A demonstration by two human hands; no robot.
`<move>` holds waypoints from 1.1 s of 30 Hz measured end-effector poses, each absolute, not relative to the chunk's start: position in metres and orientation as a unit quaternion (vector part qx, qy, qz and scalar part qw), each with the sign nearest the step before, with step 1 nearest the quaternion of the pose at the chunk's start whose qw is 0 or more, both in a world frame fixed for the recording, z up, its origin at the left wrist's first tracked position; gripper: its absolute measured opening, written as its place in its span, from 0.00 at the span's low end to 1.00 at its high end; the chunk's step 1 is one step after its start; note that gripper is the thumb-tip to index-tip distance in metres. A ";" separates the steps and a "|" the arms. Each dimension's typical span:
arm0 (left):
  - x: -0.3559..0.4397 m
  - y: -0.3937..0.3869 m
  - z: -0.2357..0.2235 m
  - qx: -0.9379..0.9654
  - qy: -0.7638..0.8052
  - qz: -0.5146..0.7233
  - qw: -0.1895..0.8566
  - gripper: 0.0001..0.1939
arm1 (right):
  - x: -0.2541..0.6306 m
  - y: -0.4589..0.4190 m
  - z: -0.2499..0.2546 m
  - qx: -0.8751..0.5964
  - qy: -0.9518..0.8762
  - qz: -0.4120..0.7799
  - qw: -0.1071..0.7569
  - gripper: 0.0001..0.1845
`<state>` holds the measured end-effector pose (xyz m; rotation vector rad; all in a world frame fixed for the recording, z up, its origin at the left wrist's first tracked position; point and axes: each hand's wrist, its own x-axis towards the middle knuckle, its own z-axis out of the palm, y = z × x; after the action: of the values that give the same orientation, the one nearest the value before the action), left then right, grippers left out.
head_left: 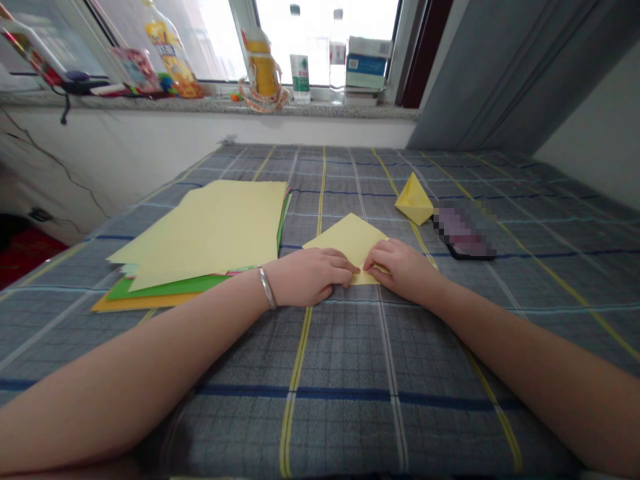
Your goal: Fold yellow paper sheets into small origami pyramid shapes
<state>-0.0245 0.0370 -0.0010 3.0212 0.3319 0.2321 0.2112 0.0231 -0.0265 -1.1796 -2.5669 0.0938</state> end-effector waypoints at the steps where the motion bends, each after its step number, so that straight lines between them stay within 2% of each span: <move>1: -0.025 0.037 -0.001 0.990 0.107 0.075 0.054 0.14 | 0.211 0.023 -0.027 -0.411 -0.897 0.033 0.157 0.07; 13: -0.032 0.043 -0.005 0.973 0.139 0.116 0.141 0.12 | 0.211 0.023 -0.027 -0.413 -0.896 0.027 0.159 0.06; 18: -0.023 0.036 -0.011 0.978 0.141 0.132 0.073 0.14 | 0.211 0.025 -0.030 -0.407 -0.897 0.028 0.173 0.06; 23: -0.018 0.031 -0.013 0.986 0.141 0.091 0.005 0.16 | 0.211 0.024 -0.031 -0.421 -0.886 0.040 0.189 0.06; 33: -0.021 0.034 -0.009 0.991 0.115 0.064 -0.028 0.15 | 0.217 0.029 -0.031 -0.463 -0.869 0.067 0.162 0.15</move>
<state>-0.0206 0.0341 -0.0091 3.1699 0.3669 0.2039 0.2172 0.0285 -0.0309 -1.3226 -2.4795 0.1924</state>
